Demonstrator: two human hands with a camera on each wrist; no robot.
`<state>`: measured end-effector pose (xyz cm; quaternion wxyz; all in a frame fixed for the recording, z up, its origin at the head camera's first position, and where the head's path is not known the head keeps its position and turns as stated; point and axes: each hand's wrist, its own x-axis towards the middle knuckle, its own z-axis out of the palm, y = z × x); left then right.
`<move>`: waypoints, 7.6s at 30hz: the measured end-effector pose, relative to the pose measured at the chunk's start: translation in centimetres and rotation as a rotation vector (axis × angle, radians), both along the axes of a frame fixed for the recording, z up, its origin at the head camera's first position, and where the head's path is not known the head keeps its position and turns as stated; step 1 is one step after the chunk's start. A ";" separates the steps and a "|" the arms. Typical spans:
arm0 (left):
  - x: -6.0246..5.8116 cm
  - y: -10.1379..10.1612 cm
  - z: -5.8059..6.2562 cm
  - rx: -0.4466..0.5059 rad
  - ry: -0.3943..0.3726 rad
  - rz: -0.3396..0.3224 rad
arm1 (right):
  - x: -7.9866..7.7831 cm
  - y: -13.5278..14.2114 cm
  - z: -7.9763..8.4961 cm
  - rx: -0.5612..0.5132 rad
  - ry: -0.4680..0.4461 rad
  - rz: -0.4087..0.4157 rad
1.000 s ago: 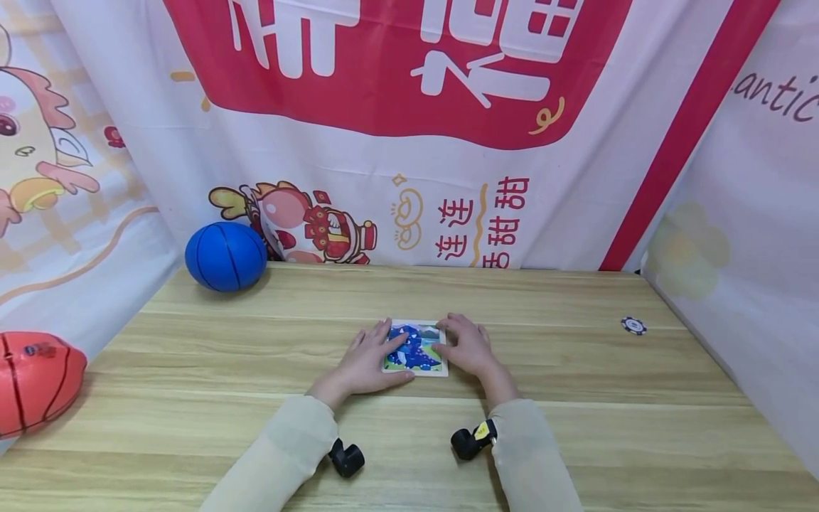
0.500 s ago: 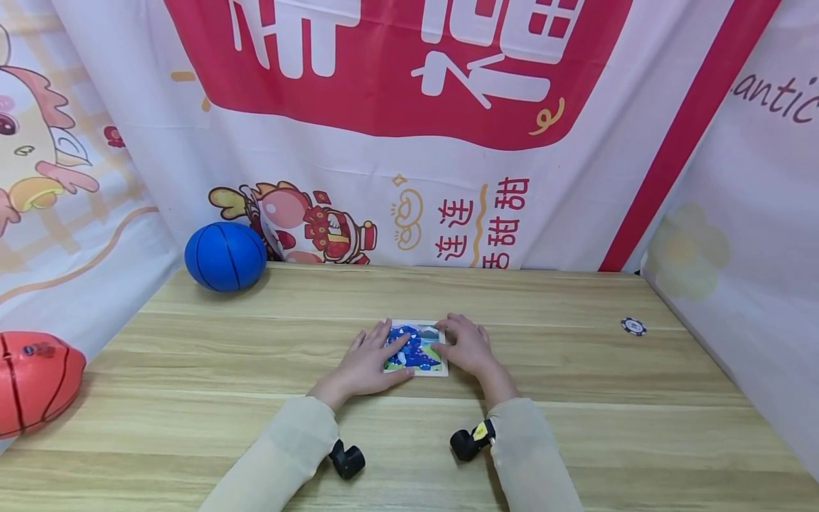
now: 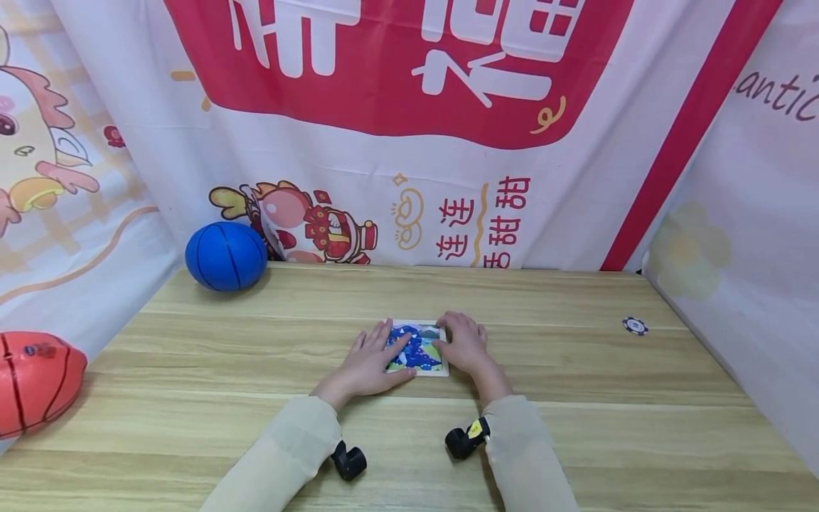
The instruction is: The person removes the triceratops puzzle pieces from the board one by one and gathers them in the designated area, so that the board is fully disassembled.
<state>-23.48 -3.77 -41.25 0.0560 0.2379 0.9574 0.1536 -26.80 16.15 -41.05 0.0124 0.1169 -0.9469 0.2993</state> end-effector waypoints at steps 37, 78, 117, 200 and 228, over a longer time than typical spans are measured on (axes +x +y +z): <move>0.0 -0.1 0.1 0.015 -0.014 0.023 | -0.1 -0.9 -0.4 -0.274 0.032 -0.087; 0.2 0.0 -0.1 0.034 -0.020 0.030 | 0.2 10.2 3.8 -0.478 -0.011 -0.014; 0.1 -0.1 0.1 0.022 -0.017 0.035 | 0.4 18.1 0.1 -0.191 -0.124 -0.165; -0.7 -1.2 -0.3 0.037 0.024 0.086 | -0.2 -1.5 -0.3 -0.173 -0.006 0.023; -1.0 -1.3 -0.4 0.067 0.030 0.058 | -0.3 -2.7 -0.4 -0.246 -0.038 -0.082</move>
